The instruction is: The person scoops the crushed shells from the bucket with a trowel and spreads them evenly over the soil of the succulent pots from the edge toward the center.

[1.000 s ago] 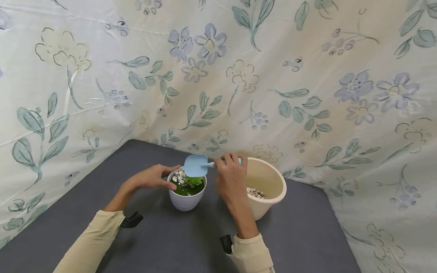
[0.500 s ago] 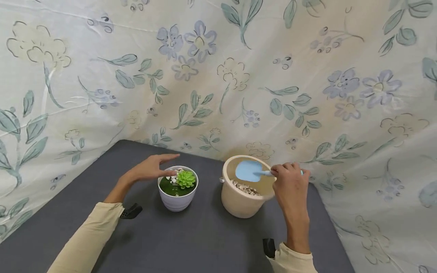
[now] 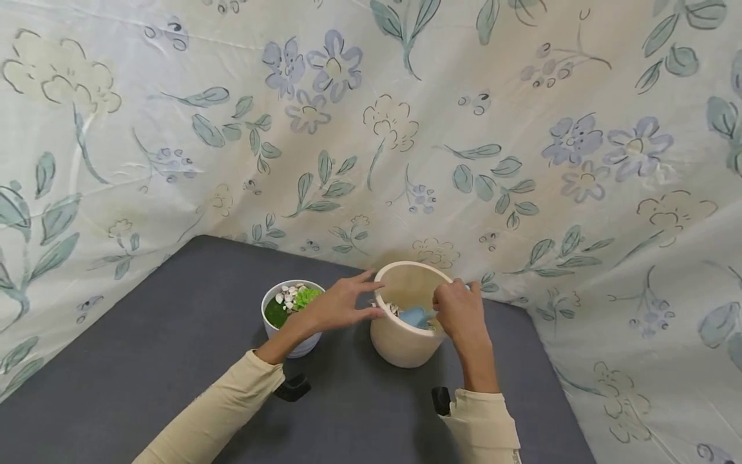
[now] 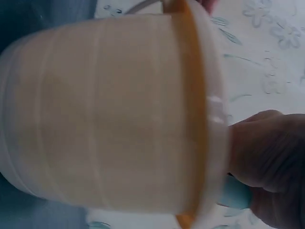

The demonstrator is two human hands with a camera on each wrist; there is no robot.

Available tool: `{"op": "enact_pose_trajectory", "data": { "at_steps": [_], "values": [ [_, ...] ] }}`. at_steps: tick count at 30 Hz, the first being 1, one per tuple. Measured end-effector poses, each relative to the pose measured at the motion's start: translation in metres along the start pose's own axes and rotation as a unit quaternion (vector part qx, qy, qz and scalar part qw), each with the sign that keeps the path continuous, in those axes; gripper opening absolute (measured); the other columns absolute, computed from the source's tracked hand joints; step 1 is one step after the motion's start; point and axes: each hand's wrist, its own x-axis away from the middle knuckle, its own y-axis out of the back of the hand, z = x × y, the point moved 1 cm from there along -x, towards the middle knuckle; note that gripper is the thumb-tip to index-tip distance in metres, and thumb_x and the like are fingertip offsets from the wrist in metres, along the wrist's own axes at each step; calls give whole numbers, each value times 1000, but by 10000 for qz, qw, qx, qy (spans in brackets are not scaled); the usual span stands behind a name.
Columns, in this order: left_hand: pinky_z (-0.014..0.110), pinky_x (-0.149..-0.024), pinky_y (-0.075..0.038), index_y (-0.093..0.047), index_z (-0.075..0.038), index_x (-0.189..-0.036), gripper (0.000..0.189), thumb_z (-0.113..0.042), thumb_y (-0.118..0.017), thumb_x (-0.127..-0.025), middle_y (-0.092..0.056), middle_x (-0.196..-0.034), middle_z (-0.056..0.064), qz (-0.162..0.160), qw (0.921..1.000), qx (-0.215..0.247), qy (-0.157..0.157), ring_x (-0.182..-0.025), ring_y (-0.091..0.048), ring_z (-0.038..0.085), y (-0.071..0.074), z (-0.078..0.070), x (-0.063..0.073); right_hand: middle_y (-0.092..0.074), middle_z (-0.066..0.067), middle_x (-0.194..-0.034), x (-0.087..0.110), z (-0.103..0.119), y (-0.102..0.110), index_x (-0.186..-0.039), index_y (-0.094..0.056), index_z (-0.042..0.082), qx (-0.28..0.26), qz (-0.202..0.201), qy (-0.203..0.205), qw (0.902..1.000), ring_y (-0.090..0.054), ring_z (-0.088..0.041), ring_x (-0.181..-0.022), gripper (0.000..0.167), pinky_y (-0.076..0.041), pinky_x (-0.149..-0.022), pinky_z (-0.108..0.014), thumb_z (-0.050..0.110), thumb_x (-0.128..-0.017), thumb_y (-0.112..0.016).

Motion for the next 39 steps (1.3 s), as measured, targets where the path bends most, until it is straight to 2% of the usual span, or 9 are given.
{"op": "enact_pose_trajectory", "data": {
  "at_steps": [8, 11, 15, 20, 25, 27, 30, 33, 39],
  "values": [
    [43, -103, -58, -60, -14, -149, 61, -44, -73, -98, -35, -169, 19, -127, 9996, -243, 113, -142, -57, 36, -19, -3, 0, -78, -2, -83, -10, 9, -15, -77, -81, 11, -546, 854, -17, 9948, -68, -22, -79, 13, -30, -105, -87, -2, -79, -81],
    [34, -83, -58, -61, -14, -147, 59, -44, -73, -98, -36, -168, 19, -169, 9996, -228, 69, -101, -77, 29, -19, -3, 0, -79, -5, -85, -10, 9, -16, -74, -79, 12, -639, 729, -92, 9952, -68, -25, -81, 17, -30, -104, -87, -5, -78, -77],
    [27, -70, -49, -61, -14, -148, 60, -44, -73, -97, -36, -168, 20, -84, 9997, -224, 56, -49, -53, 18, -20, -3, -2, -81, -7, -89, -5, 5, -16, -76, -81, 11, -896, 598, -282, 9938, -71, -30, -85, 15, -33, -101, -86, -2, -81, -79],
    [28, -77, -49, -61, -15, -148, 59, -44, -74, -97, -36, -167, 20, -113, 9997, -221, 53, -69, -68, 27, -21, -3, -3, -82, -12, -96, 2, 0, -11, -86, -84, 10, -1055, 274, -365, 9934, -74, -37, -90, 13, -44, -93, -76, -1, -84, -77],
    [25, -64, -43, -59, -14, -149, 61, -44, -73, -97, -34, -168, 19, -79, 9999, -139, 59, -44, -36, 15, -20, -1, -3, -81, -13, -102, 6, -5, -3, -97, -84, 9, -1157, -54, -710, 9907, -73, -35, -91, 13, -53, -81, -60, 3, -91, -74],
    [28, -66, -47, -59, -14, -149, 62, -45, -73, -97, -34, -169, 19, -115, 9998, -131, 64, -50, -46, 12, -19, 1, -1, -81, -14, -103, 6, -7, -1, -101, -84, 7, -1313, -146, -839, 9877, -71, -34, -90, 13, -54, -80, -57, 5, -93, -73],
    [39, -85, -56, -58, -14, -150, 64, -45, -73, -97, -34, -169, 18, -187, 9997, -81, 126, -96, -76, 29, -18, 2, 2, -80, -15, -106, 7, -10, -1, -103, -83, 6, -1588, -278, -1048, 9813, -69, -32, -90, 13, -53, -80, -53, 7, -95, -72],
    [48, -101, -57, -51, -12, -156, 72, -47, -72, -97, -35, -169, 16, -229, 9994, -110, 223, -140, -58, 39, -19, 1, 3, -80, -17, -109, 10, -12, 1, -104, -82, 6, -1711, -468, -1235, 9764, -67, -31, -87, 13, -49, -76, -46, 8, -97, -71],
    [41, -89, -59, -29, -5, -165, 94, -46, -75, -95, -59, -151, 21, -346, 9987, 8, 380, -124, -70, 31, -20, -2, 1, -80, -19, -109, 18, -18, 12, -105, -82, 4, -1618, -840, -1345, 9740, -67, -32, -88, 13, -45, -72, -38, 7, -96, -71]
  ]
}}
